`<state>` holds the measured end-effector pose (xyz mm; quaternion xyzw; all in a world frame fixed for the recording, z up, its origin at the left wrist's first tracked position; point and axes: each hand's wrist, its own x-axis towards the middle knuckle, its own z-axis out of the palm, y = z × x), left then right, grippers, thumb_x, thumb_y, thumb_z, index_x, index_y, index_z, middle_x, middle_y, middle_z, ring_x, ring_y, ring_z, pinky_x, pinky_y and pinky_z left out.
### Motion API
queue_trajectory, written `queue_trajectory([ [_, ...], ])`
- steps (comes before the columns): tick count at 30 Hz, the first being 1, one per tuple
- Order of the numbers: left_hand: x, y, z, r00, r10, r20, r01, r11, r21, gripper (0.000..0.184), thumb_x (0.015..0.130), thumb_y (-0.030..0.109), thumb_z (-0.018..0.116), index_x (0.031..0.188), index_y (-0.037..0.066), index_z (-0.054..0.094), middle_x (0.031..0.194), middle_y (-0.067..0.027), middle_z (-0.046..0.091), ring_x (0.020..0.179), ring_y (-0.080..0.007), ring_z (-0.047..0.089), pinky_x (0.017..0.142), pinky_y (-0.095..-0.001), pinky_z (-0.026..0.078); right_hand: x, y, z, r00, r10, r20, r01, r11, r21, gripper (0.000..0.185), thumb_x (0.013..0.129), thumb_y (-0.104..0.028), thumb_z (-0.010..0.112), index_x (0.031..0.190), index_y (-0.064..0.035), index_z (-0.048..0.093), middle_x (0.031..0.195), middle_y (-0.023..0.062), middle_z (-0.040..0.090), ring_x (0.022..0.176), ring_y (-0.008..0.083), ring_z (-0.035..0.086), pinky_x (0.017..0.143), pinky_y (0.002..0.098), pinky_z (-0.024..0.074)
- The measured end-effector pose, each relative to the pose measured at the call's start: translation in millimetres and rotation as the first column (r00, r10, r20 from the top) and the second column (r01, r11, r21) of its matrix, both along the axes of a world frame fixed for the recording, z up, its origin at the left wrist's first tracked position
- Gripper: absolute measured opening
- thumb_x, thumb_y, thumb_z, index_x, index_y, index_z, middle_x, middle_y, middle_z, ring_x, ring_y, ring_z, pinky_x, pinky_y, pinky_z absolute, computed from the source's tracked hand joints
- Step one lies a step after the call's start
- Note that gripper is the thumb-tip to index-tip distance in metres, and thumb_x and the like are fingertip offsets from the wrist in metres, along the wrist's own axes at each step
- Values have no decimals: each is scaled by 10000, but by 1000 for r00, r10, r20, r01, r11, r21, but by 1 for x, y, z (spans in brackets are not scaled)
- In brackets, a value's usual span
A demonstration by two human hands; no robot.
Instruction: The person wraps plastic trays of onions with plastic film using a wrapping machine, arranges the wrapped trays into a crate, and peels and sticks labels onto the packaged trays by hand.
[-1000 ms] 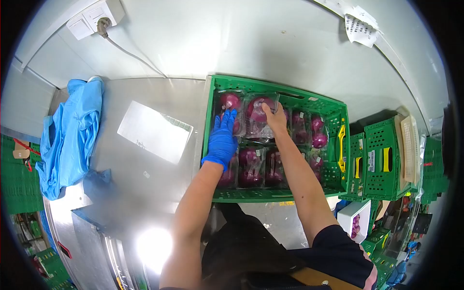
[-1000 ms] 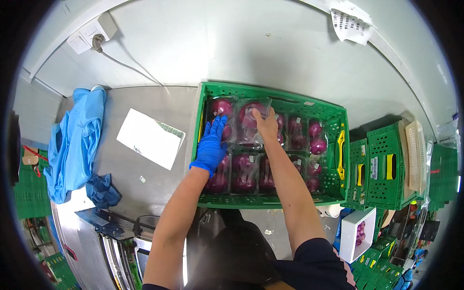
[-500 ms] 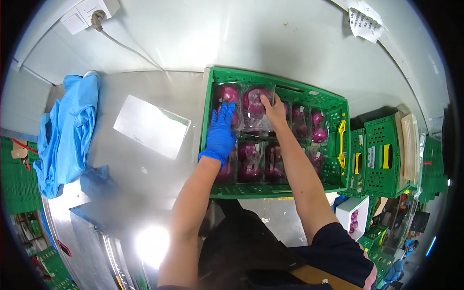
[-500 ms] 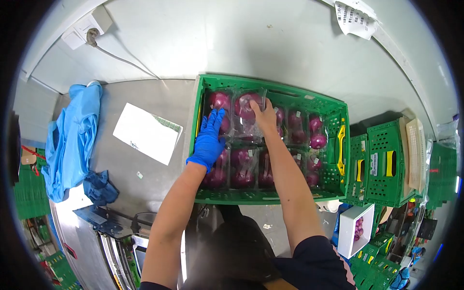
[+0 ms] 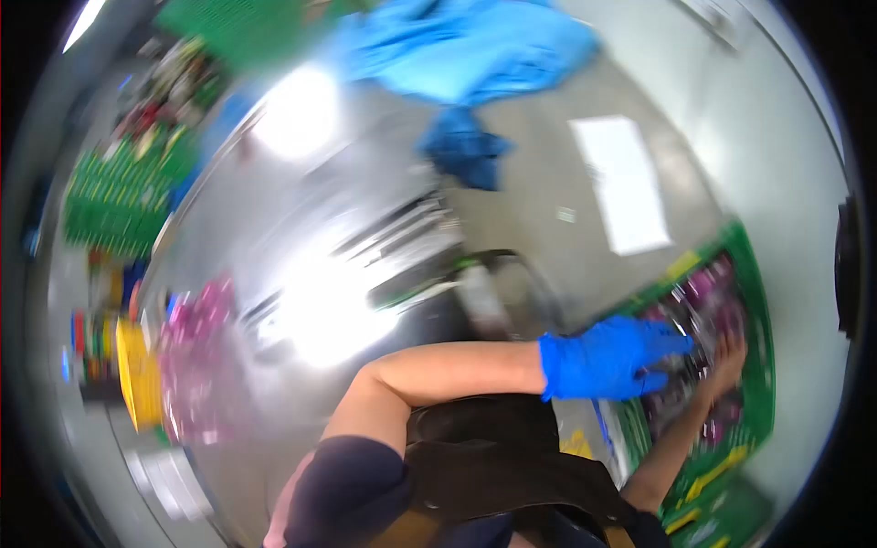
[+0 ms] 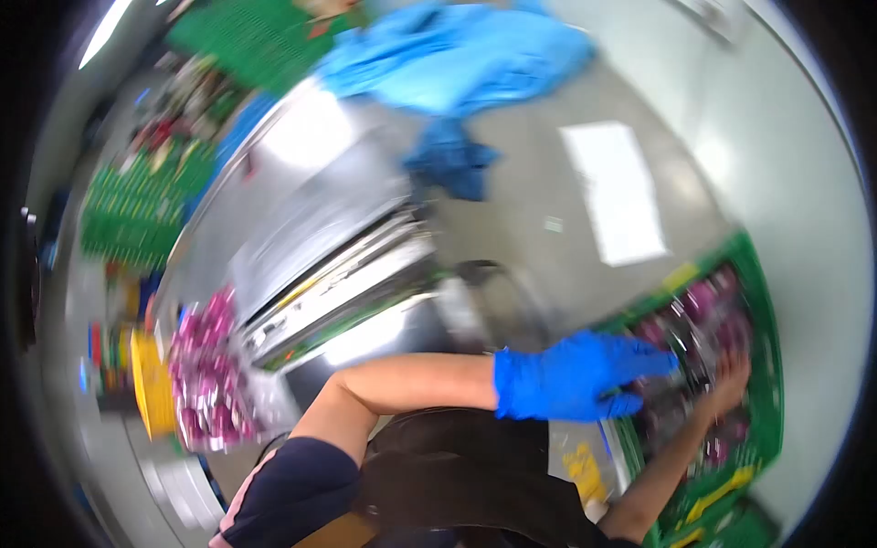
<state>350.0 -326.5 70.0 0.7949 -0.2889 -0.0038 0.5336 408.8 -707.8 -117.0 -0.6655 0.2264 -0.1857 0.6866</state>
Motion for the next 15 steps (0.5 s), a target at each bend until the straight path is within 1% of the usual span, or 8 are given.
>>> queue_trajectory([
  [4, -96, 176, 97, 853, 431, -293, -480, 868, -122, 407, 853, 174, 635, 1234, 48, 569, 1167, -155, 615, 1053, -226, 610, 900, -344, 480, -27, 145, 59, 988, 121, -94, -125, 992, -36, 310, 988, -257, 386, 820, -46, 539, 636, 14, 443, 538, 104, 423, 508, 255, 362],
  [5, -132, 217, 99, 729, 682, -47, -681, 718, -144, 355, 887, 148, 582, 1208, -6, 575, 1193, -144, 605, 1044, -215, 609, 908, -351, 479, -39, 188, 71, 981, 188, -45, -185, 980, 71, 322, 984, -232, 380, 721, -75, 481, 575, -10, 364, 484, 91, 354, 463, 249, 303],
  [6, -168, 248, 94, 446, 832, -331, -851, 279, -445, 313, 901, 111, 521, 1165, -39, 594, 1188, -137, 615, 1000, -233, 629, 895, -351, 487, -52, 237, 87, 965, 263, 20, -262, 965, -6, 353, 980, -212, 366, 646, -104, 407, 557, -8, 352, 474, 94, 357, 452, 233, 285],
  [7, -199, 297, 94, 182, 983, -34, -892, 151, -427, 299, 916, 116, 485, 1131, -49, 611, 1152, -138, 635, 967, -233, 641, 872, -342, 500, -65, 278, 100, 942, 335, 34, -336, 941, 51, 363, 978, -207, 356, 631, -106, 393, 543, -2, 337, 462, 102, 361, 450, 234, 292],
  [10, -342, 441, 27, -256, 965, 59, -930, -229, -286, 273, 939, 168, 508, 1137, 23, 628, 1110, -111, 660, 877, -195, 663, 750, -290, 521, -109, 368, 116, 797, 603, 39, -603, 798, -15, 376, 977, -220, 375, 629, -83, 409, 490, 14, 376, 431, 117, 380, 442, 248, 322],
  [11, -379, 477, -4, -295, 911, -286, -863, -383, -328, 286, 916, 207, 542, 1152, 71, 630, 1068, -97, 669, 829, -191, 661, 707, -292, 516, -131, 405, 136, 726, 682, 85, -686, 712, 151, 388, 978, -227, 383, 625, -73, 421, 473, 19, 395, 416, 122, 381, 437, 258, 335],
  [13, -478, 576, -115, -87, 786, -613, -919, -301, -255, 375, 853, 299, 606, 1171, 101, 620, 1031, -85, 667, 777, -220, 652, 692, -327, 501, -166, 459, 143, 503, 842, 194, -844, 527, -97, 418, 983, -248, 375, 621, -50, 443, 477, 35, 466, 402, 132, 415, 424, 264, 357],
  [15, -471, 588, -143, -284, 570, -771, -890, -456, -9, 406, 867, 336, 592, 1176, 72, 603, 1050, -114, 649, 752, -236, 636, 691, -348, 501, -204, 507, 170, 274, 946, 172, -892, 317, -322, 360, 951, -171, 430, 633, -15, 495, 505, 47, 510, 430, 120, 486, 429, 270, 395],
])
